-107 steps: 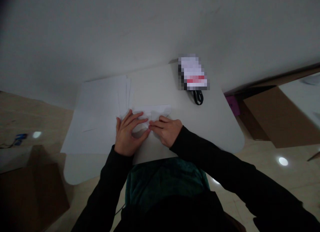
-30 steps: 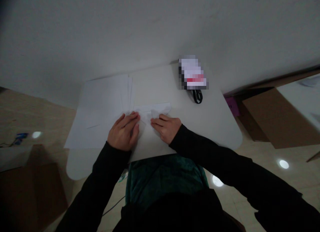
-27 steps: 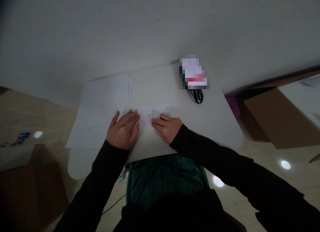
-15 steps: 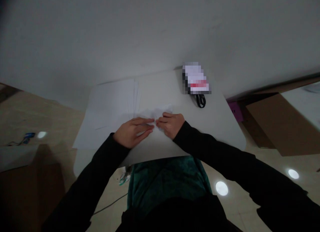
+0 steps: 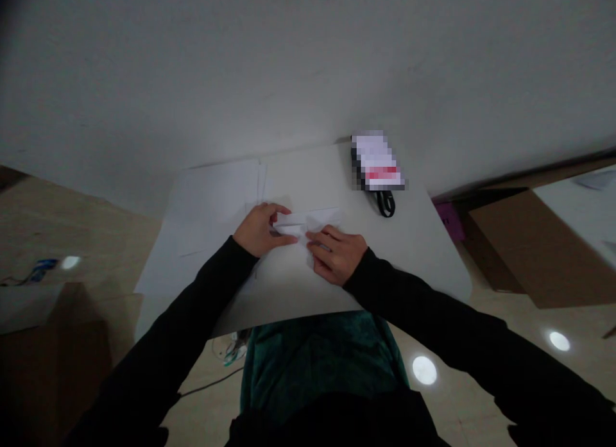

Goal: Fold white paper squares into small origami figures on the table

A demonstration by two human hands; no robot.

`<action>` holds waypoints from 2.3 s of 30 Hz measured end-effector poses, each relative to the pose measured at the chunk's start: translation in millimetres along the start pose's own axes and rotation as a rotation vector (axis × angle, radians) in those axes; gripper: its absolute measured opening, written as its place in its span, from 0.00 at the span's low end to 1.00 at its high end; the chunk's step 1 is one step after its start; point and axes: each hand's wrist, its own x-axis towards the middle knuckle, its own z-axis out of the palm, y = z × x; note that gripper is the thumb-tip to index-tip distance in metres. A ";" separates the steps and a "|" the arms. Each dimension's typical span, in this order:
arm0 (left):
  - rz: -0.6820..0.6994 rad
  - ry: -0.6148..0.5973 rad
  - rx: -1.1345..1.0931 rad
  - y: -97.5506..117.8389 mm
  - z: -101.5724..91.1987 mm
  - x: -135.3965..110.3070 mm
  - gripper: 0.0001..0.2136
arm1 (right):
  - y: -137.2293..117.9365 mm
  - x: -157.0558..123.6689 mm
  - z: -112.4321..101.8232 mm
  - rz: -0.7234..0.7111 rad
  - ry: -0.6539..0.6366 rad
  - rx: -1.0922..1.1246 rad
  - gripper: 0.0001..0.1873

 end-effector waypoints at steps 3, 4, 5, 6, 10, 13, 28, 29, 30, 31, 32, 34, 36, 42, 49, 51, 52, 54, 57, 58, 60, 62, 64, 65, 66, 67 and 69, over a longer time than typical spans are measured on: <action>0.042 -0.048 -0.070 2.8 -5.7 6.5 0.20 | 2.5 5.2 2.4 0.035 -0.021 0.013 0.10; 0.076 -0.093 -0.133 4.8 -8.1 8.4 0.18 | 3.9 7.1 3.7 0.056 -0.038 0.031 0.10; 0.112 -0.132 -0.197 7.2 -10.8 10.3 0.17 | 5.4 9.3 5.2 0.084 -0.051 0.050 0.12; 0.146 -0.151 -0.245 9.7 -13.8 12.3 0.18 | 6.8 11.9 6.9 0.117 -0.049 0.064 0.14; 0.256 -0.092 -0.229 11.1 -29.0 20.7 0.20 | 13.8 28.3 15.3 0.251 0.001 0.031 0.37; 0.294 -0.105 -0.155 -6.5 -35.5 23.8 0.24 | 23.3 44.4 24.5 0.268 -0.072 0.032 0.44; 0.278 0.326 -0.159 -47.5 3.3 31.2 0.11 | 49.4 67.2 46.9 0.345 -0.081 0.126 0.27; 0.280 0.291 -0.161 -46.9 1.0 31.0 0.14 | 49.4 67.3 46.2 0.360 -0.077 0.127 0.26; 0.285 0.259 -0.147 -46.8 -1.4 30.1 0.17 | 49.2 67.3 45.6 0.372 -0.072 0.123 0.26; 0.286 0.234 -0.109 -47.0 -3.7 28.6 0.20 | 48.9 67.3 45.1 0.378 -0.064 0.116 0.25; 0.280 0.219 -0.056 -47.3 -5.5 26.8 0.22 | 48.7 67.0 44.7 0.376 -0.055 0.105 0.24; 0.262 0.214 0.040 -47.7 -7.4 23.2 0.24 | 48.6 66.1 44.9 0.359 -0.034 0.074 0.24; 0.254 0.228 0.083 -47.5 -7.0 20.5 0.23 | 49.2 64.7 45.9 0.341 -0.021 0.046 0.25; 0.304 0.260 0.128 -45.4 -2.1 17.2 0.22 | 49.6 62.8 46.5 0.316 -0.006 0.008 0.25; 0.389 0.271 0.191 -38.6 -2.6 14.0 0.23 | 45.2 68.2 39.1 0.398 -0.016 0.059 0.22; 0.401 0.255 0.217 -37.2 -3.5 14.2 0.23 | 47.1 70.0 38.2 0.401 -0.069 0.111 0.21; 0.409 0.248 0.221 -36.9 -3.8 14.5 0.22 | 48.7 70.5 38.0 0.401 -0.087 0.136 0.21; 0.427 0.245 0.219 -36.4 -3.8 15.1 0.21 | 52.9 70.7 38.3 0.396 -0.104 0.164 0.21; 0.453 0.252 0.238 -34.5 -1.7 14.4 0.18 | 59.5 68.9 40.5 0.372 -0.099 0.172 0.17; 0.463 0.251 0.255 -33.2 -0.4 13.4 0.17 | 61.2 68.0 41.6 0.362 -0.085 0.174 0.15; 0.479 0.256 0.293 -29.8 3.0 10.6 0.15 | 63.3 66.0 43.7 0.337 -0.047 0.172 0.13; 0.487 0.279 0.320 -25.7 7.0 7.4 0.13 | 63.4 64.7 45.1 0.301 -0.021 0.154 0.12; 0.488 0.303 0.344 -21.3 10.6 4.2 0.12 | 62.0 64.4 45.0 0.255 -0.014 0.126 0.12; 0.485 0.307 0.360 -19.1 12.1 2.8 0.11 | 60.9 64.6 44.5 0.230 -0.014 0.111 0.12; 0.477 0.304 0.379 -16.8 13.3 1.4 0.11 | 59.6 64.9 43.6 0.204 -0.018 0.096 0.11; 0.461 0.300 0.399 -14.6 14.2 0.1 0.11 | 58.1 65.3 42.6 0.179 -0.025 0.081 0.11; 0.428 0.296 0.419 -11.2 15.3 -2.3 0.10 | 55.0 65.8 40.6 0.127 -0.046 0.051 0.09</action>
